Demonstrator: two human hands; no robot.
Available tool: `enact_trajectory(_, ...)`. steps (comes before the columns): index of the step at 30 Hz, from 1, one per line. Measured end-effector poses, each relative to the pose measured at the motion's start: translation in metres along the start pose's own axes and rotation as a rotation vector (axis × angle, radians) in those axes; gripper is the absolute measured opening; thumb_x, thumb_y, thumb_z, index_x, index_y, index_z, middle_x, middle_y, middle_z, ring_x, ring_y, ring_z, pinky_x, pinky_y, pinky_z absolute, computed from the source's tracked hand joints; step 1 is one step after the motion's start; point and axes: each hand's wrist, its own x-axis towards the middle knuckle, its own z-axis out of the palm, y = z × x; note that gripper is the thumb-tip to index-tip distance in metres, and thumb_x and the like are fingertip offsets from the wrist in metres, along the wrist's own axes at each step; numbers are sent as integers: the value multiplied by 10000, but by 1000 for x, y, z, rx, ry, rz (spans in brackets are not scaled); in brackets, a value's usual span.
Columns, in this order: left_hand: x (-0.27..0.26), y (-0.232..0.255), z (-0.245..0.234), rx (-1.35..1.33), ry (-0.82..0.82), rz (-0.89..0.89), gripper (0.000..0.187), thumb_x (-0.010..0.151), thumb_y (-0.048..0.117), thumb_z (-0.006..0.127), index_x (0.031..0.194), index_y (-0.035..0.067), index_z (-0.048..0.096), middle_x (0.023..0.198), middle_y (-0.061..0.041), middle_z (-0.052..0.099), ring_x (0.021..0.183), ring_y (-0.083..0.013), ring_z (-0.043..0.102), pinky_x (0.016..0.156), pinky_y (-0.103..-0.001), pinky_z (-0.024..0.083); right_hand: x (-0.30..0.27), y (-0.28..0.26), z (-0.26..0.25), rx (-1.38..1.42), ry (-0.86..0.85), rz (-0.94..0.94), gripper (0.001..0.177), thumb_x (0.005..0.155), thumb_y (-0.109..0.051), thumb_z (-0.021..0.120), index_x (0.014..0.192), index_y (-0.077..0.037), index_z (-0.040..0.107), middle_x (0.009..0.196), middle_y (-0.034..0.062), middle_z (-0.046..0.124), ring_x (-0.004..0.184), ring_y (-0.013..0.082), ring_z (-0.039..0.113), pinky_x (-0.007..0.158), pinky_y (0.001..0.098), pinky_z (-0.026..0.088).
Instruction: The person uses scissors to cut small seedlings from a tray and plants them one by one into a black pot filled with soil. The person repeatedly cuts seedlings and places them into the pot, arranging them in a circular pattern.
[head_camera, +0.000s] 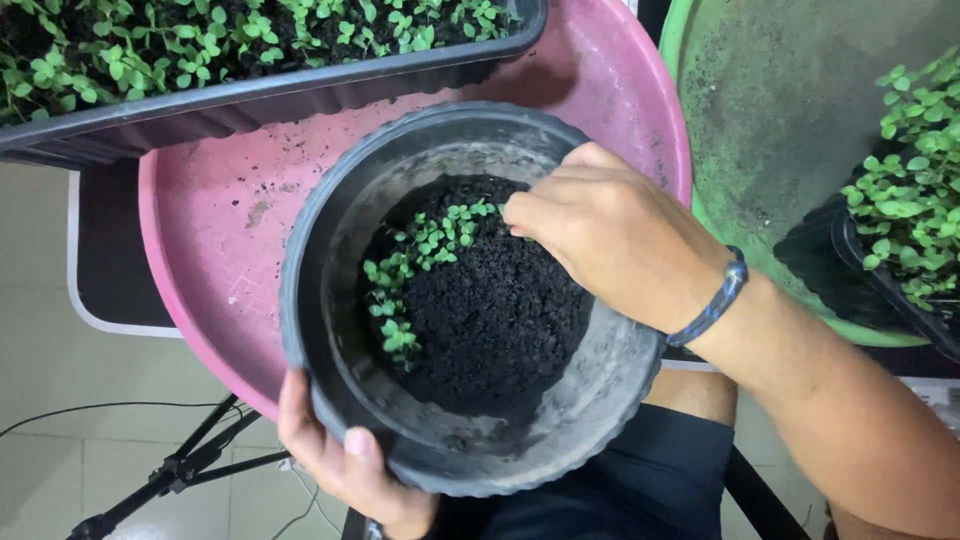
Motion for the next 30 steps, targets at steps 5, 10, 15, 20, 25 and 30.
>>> enact_trajectory(5, -26, -1, 13, -193, 134, -44, 636, 920, 381, 458, 1428, 5, 385, 1482, -180, 391, 1418, -265, 404, 1269, -422, 309, 13, 5, 6, 80, -76, 44, 134, 964, -19, 729, 877, -71, 641, 772, 46, 658, 703, 217, 633, 851, 401, 545)
enact_trajectory(10, -34, -6, 15, -165, 155, -49, 656, 841, 276, 398, 1425, -18, 344, 1515, -204, 336, 1446, -283, 347, 1297, -451, 271, 22, 6, 11, 171, -129, 102, 89, 953, 7, 671, 978, -61, 619, 856, 65, 686, 785, 241, 663, 677, 389, 542)
enact_trajectory(15, -36, -6, 23, -232, 233, -75, 638, 847, 350, 457, 1406, 49, 395, 1524, -151, 339, 1458, -248, 333, 1296, -452, 261, 18, 13, 23, 203, -96, 130, 45, 959, -51, 680, 995, -39, 705, 945, 91, 714, 827, 246, 695, 759, 389, 590)
enact_trajectory(20, -37, -10, 21, -175, 252, -59, 630, 814, 296, 421, 1390, 38, 413, 1502, -146, 368, 1467, -233, 321, 1308, -433, 236, 16, 14, 26, 225, -104, 170, 94, 952, -95, 737, 922, -52, 659, 889, 72, 688, 785, 244, 672, 722, 396, 575)
enact_trajectory(25, -35, -8, 23, -186, 251, -54, 614, 806, 302, 429, 1365, 48, 434, 1461, -130, 381, 1457, -227, 322, 1307, -438, 242, 19, 9, 24, 277, -72, 174, 225, 913, -28, 779, 903, -83, 561, 827, 47, 647, 706, 211, 624, 654, 363, 519)
enact_trajectory(30, -37, -15, 23, -199, 263, -31, 605, 806, 335, 452, 1340, 49, 449, 1407, -130, 404, 1378, -228, 379, 1252, -424, 297, 17, 5, 24, 275, -54, 144, 160, 941, 88, 639, 1030, -44, 617, 938, 115, 735, 889, 241, 731, 806, 342, 641)
